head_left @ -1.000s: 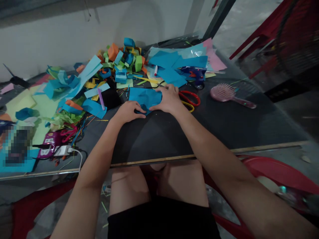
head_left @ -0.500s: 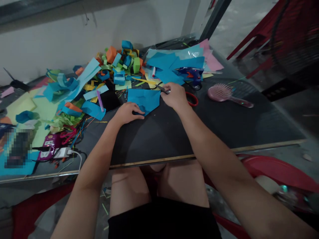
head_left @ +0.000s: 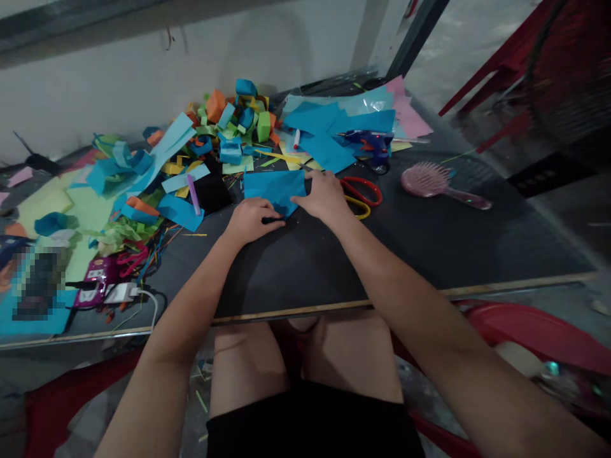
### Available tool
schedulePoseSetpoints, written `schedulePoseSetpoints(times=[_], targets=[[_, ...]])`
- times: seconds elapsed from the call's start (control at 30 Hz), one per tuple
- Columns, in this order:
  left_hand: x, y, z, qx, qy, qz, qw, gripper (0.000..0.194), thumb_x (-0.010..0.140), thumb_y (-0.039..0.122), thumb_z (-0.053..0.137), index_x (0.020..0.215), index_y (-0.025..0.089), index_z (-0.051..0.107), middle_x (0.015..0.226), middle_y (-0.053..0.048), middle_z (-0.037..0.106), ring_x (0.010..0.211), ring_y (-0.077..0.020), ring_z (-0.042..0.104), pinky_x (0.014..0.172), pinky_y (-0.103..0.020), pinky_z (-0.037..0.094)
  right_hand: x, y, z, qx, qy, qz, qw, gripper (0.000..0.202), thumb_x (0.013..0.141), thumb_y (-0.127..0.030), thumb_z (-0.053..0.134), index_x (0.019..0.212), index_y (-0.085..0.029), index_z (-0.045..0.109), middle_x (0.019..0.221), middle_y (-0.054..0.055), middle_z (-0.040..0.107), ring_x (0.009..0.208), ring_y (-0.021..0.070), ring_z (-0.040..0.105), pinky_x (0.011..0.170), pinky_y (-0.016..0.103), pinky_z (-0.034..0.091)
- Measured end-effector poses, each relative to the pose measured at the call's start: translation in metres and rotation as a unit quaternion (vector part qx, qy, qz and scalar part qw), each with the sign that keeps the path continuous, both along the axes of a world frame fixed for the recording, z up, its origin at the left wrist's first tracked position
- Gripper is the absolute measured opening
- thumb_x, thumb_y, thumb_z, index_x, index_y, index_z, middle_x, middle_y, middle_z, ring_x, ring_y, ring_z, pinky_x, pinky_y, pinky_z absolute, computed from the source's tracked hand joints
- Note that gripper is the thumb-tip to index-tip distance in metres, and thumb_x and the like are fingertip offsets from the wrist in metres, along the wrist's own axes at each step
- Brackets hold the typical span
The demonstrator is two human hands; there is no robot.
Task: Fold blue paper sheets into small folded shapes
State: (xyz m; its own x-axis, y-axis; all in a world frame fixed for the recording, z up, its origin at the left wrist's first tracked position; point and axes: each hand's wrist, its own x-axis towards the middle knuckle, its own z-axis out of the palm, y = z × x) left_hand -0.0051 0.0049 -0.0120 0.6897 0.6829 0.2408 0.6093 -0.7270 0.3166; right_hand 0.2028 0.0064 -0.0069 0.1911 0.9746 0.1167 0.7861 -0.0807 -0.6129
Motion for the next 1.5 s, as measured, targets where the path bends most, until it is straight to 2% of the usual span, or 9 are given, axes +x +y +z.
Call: schedulePoseSetpoints(times=[0.27,0.43,0.57,0.73,0.83,0.97,1.07,1.23,1.5], targets=[[0.003,-0.002,-0.003,0.0,-0.014,0.009,1.0,0.026,0.088,0.044,0.07,0.094,0.021,0.08,0.097,-0.008,0.075,0.094,-0.0225,0.07,0.083,-0.034,0.052,-0.008,0.009,-0.005,-0.011,0.108,0.047,0.993,0.071,0.073,-0.027,0.075,0.138,-0.013,0.051,0.121,0.017,0.069,0.109,0.0314,0.067,0.097,0.049,0.053],[0.003,-0.005,0.0,-0.007,-0.011,-0.001,1.0,0.026,0.089,0.044,0.069,0.093,0.022,0.08,0.099,-0.008,0.075,0.095,-0.0222,0.07,0.079,-0.032,0.051,-0.006,0.013,-0.01,-0.001,0.088,0.066,0.994,0.047,0.076,-0.034,0.072,0.12,-0.016,0.066,0.1,0.011,0.072,0.094,0.0296,0.068,0.089,0.049,0.054],[0.002,-0.006,0.0,-0.014,-0.024,-0.008,1.0,0.023,0.088,0.043,0.07,0.091,0.022,0.08,0.097,-0.007,0.075,0.095,-0.0211,0.07,0.08,-0.031,0.051,-0.009,0.012,-0.006,0.07,0.018,0.082,0.994,0.018,0.085,-0.028,0.061,0.095,-0.02,0.073,0.099,0.011,0.071,0.105,0.0311,0.065,0.101,0.051,0.048],[0.001,-0.004,0.0,0.028,-0.084,0.06,0.994,0.021,0.088,0.043,0.069,0.091,0.024,0.078,0.096,-0.007,0.073,0.096,-0.0227,0.069,0.09,-0.038,0.051,-0.012,0.01,0.0,0.168,0.09,0.068,0.979,0.024,0.094,-0.028,0.045,0.105,-0.024,0.066,0.112,0.01,0.068,0.11,0.026,0.063,0.096,0.042,0.051],[0.0,-0.004,0.003,0.08,-0.179,0.193,0.961,0.028,0.087,0.047,0.07,0.102,0.024,0.073,0.112,-0.01,0.069,0.121,-0.0299,0.061,0.11,-0.049,0.042,-0.012,0.005,0.003,0.147,0.151,0.052,0.976,0.038,0.101,-0.046,0.034,0.12,-0.025,0.059,0.1,0.008,0.068,0.091,0.0235,0.067,0.08,0.038,0.054],[0.0,0.0,0.001,0.068,-0.374,0.314,0.87,0.089,0.066,0.053,0.087,0.139,0.025,0.047,0.153,-0.016,0.042,0.153,-0.0374,0.025,0.122,-0.054,0.031,-0.013,-0.003,0.013,0.142,0.159,0.039,0.976,0.059,0.097,-0.068,0.031,0.135,-0.027,0.051,0.095,0.009,0.066,0.089,0.0261,0.067,0.079,0.042,0.053],[0.003,0.006,-0.006,-0.06,-0.481,0.265,0.834,0.102,0.063,0.057,0.088,0.146,0.029,0.036,0.154,-0.015,0.044,0.15,-0.0354,0.036,0.116,-0.051,0.042,-0.015,-0.007,0.019,0.144,0.169,0.035,0.975,0.066,0.094,-0.074,0.03,0.137,-0.028,0.05,0.094,0.009,0.066,0.09,0.0277,0.067,0.077,0.043,0.055],[0.014,0.002,-0.009,-0.217,-0.522,0.188,0.804,0.087,0.06,0.065,0.086,0.131,0.024,0.058,0.132,-0.014,0.067,0.132,-0.0376,0.059,0.108,-0.054,0.054,-0.013,-0.004,0.018,0.177,0.23,0.031,0.956,0.066,0.094,-0.076,0.028,0.131,-0.029,0.056,0.088,0.007,0.064,0.09,0.0263,0.068,0.073,0.041,0.056],[0.014,-0.002,0.001,-0.146,-0.595,0.22,0.759,0.08,0.061,0.065,0.085,0.124,0.02,0.066,0.123,-0.012,0.072,0.13,-0.038,0.061,0.112,-0.057,0.051,-0.023,-0.01,0.018,0.163,0.331,0.196,0.908,0.047,0.078,-0.07,0.068,0.073,-0.023,0.067,0.068,0.003,0.062,0.07,0.0198,0.062,0.062,0.035,0.052]])
